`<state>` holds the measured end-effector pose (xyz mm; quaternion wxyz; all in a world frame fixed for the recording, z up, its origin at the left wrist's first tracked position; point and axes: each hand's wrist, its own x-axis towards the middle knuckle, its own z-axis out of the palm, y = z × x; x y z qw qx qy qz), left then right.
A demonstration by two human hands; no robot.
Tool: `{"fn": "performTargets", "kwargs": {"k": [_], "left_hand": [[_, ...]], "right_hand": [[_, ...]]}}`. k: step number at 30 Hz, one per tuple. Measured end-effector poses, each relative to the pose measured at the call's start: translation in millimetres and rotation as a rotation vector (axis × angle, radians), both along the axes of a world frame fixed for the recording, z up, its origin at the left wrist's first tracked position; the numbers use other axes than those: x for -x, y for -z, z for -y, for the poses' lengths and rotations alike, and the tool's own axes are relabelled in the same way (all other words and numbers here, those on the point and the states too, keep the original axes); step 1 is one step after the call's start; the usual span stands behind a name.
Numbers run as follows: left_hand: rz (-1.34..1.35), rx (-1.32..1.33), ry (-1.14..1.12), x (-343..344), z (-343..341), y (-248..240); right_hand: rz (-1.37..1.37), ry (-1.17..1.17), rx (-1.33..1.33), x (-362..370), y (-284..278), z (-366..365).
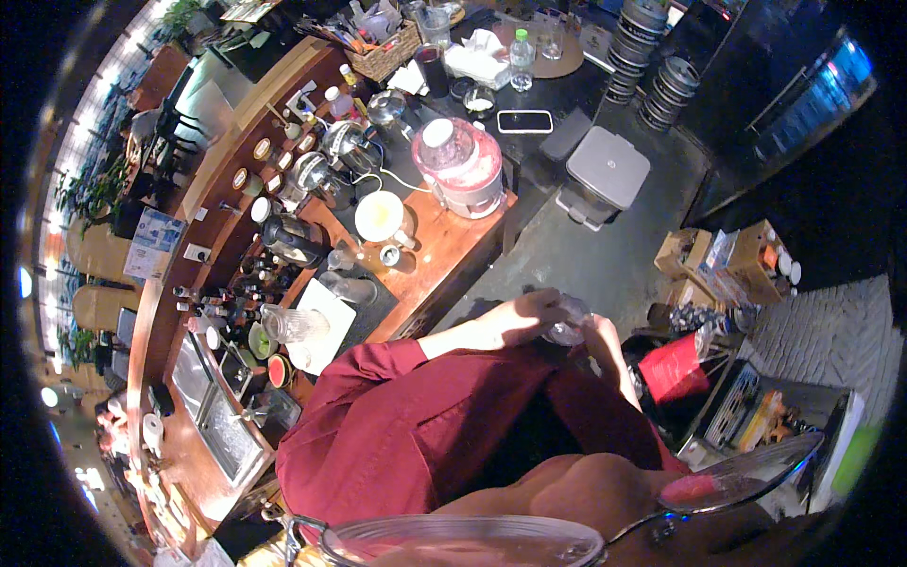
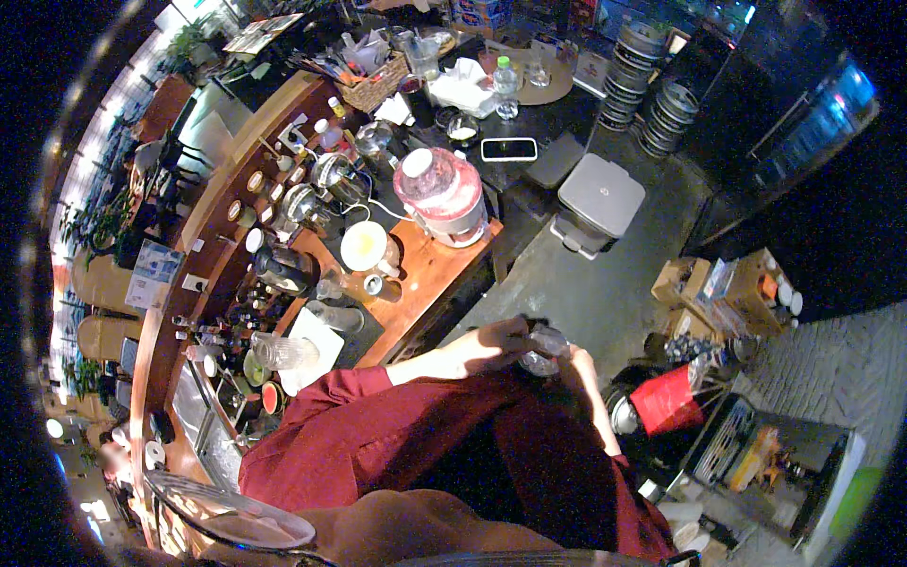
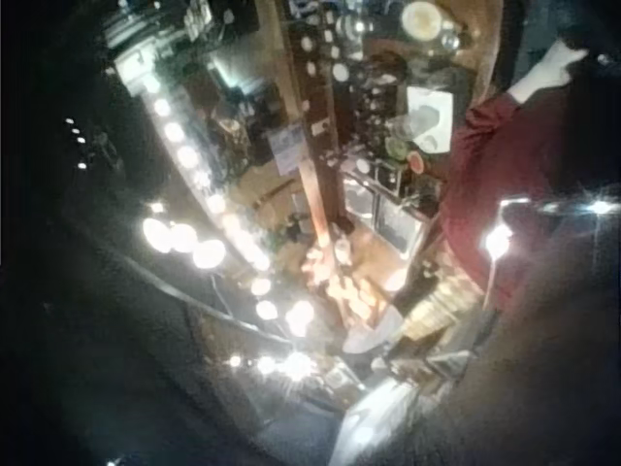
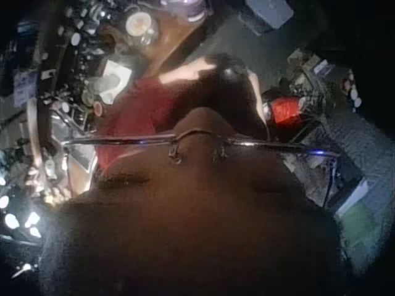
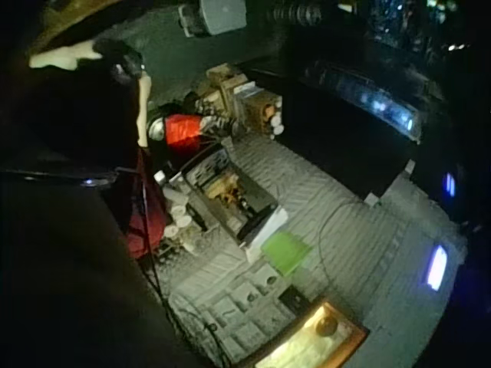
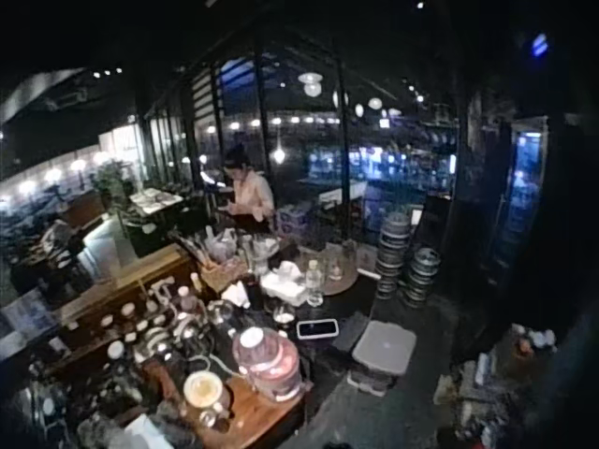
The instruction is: The person washes a glass, adds ice and a green garnish, and pours a liquid into it. They repeat this process for a second glass, using a scoop for ice and a kettle for the liquid.
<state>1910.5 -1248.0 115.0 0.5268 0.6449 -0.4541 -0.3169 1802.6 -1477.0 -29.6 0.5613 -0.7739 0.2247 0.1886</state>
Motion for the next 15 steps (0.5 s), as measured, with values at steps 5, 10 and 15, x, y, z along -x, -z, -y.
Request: {"fn": "performTargets", "kwargs": {"k": [5, 10, 15], "left_hand": [[-0.237, -0.183, -0.089, -33.3, 44.2, -17.6], [0.063, -0.246, -0.143, -99.8, 95.2, 31.9], [0.588, 0.035, -0.141, -170.9, 95.5, 36.2]], "right_hand": [[-0.066, 0.045, -0.087, -65.2, -42.3, 20.3], [0.135, -0.248, 0.176, -140.5, -42.9, 45.0], [0.005, -0.037, -0.099, -212.7, -62.0, 60.5]]}}
